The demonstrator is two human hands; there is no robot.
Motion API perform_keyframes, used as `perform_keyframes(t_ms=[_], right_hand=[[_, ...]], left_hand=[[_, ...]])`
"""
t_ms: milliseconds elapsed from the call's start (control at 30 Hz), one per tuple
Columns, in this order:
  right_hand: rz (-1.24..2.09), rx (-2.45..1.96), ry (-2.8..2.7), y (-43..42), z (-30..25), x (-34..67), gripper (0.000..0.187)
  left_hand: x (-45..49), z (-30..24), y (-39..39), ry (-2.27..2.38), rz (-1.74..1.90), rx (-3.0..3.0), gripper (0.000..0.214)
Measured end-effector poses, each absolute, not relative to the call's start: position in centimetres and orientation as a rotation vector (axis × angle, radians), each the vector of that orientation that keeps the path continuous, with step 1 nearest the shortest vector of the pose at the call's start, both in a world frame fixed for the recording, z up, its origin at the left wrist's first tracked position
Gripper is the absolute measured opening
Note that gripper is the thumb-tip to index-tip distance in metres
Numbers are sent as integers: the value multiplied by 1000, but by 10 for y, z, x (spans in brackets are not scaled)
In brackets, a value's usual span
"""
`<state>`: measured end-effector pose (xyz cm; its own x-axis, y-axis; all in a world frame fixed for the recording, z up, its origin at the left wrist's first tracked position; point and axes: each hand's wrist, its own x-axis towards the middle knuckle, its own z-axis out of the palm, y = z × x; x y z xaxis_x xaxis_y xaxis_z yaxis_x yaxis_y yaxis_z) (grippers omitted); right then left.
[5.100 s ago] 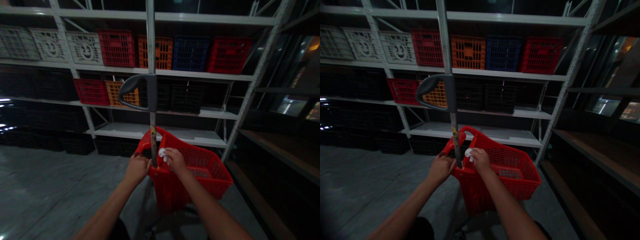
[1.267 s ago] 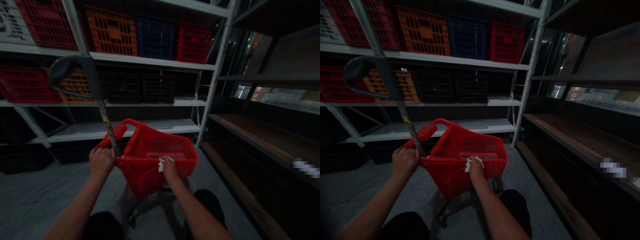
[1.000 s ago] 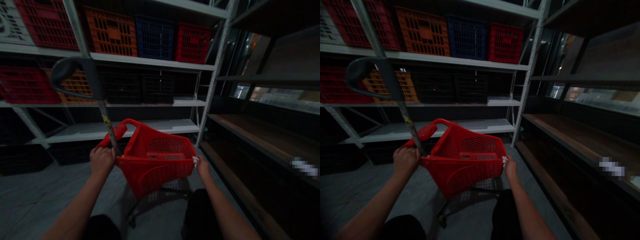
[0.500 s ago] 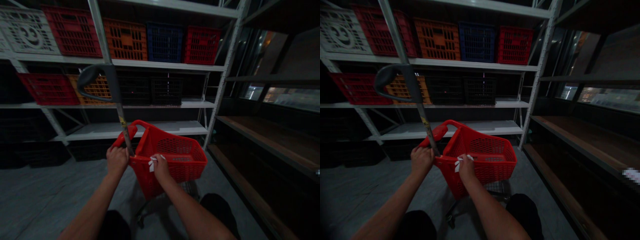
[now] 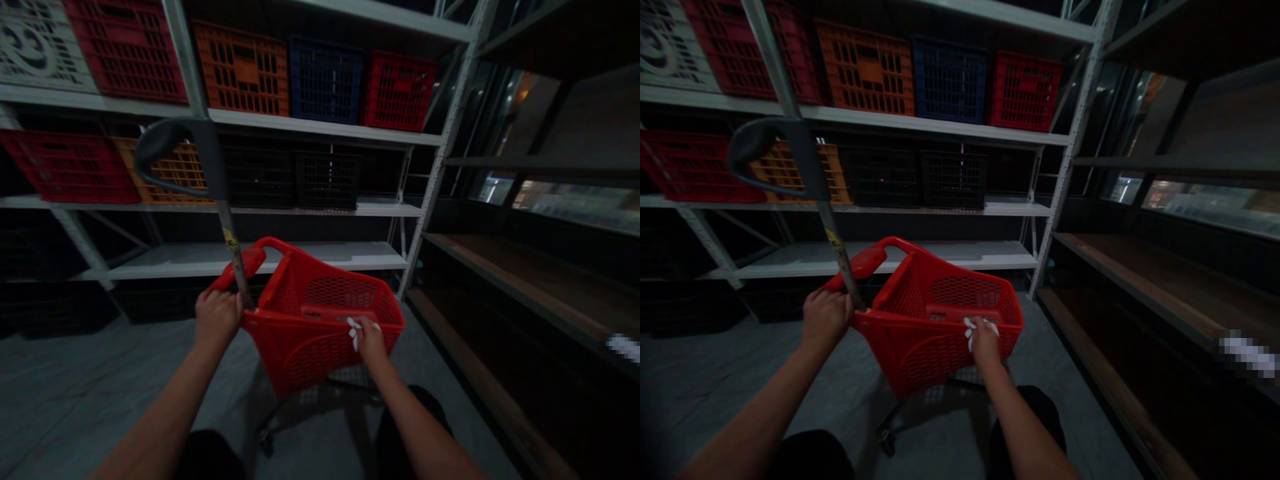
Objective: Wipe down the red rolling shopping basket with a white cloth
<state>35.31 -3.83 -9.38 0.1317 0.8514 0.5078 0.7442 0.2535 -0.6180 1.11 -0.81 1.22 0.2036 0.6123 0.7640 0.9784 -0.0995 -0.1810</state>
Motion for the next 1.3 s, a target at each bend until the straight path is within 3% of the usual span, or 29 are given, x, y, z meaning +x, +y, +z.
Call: perform_keyframes(t_ms=[267,433,533,633,733,833,933,1133,1300], right_hand=[[92,-1743,-1415,-47,-112,439,29],[142,-1675,-1370,-53,-99,423,25],[340,-1499,-1394,-65,-91,383,20],[727,-1285,-1438,-84,-83,330,11],[1018,-1095,-1434,-104,-73,291,3],[1126,-1031,-1506,-108,-56,287,10],[891,-1160,-1626,-92,-33,309,11],[-12,-1237,-1736,-41,20,332,15],[-287,-1143,-1848,-19,44,310,15]], left_hand=[[6,12,-2,-1527,-757,-1880,35],[0,23,-18,-1491,-1167,-1917,30],[23,16,-49,-1327,-1345,-1892,31],[70,-12,-84,-1243,-1314,-2379,48],[117,-44,-104,-1511,-1330,-2750,73],[139,-60,-108,-1802,-1357,-3017,53],[139,-59,-105,-1943,-1298,-3045,33],[142,-57,-117,-1929,-1035,-3115,23],[165,-61,-136,-2000,-925,-3299,22]])
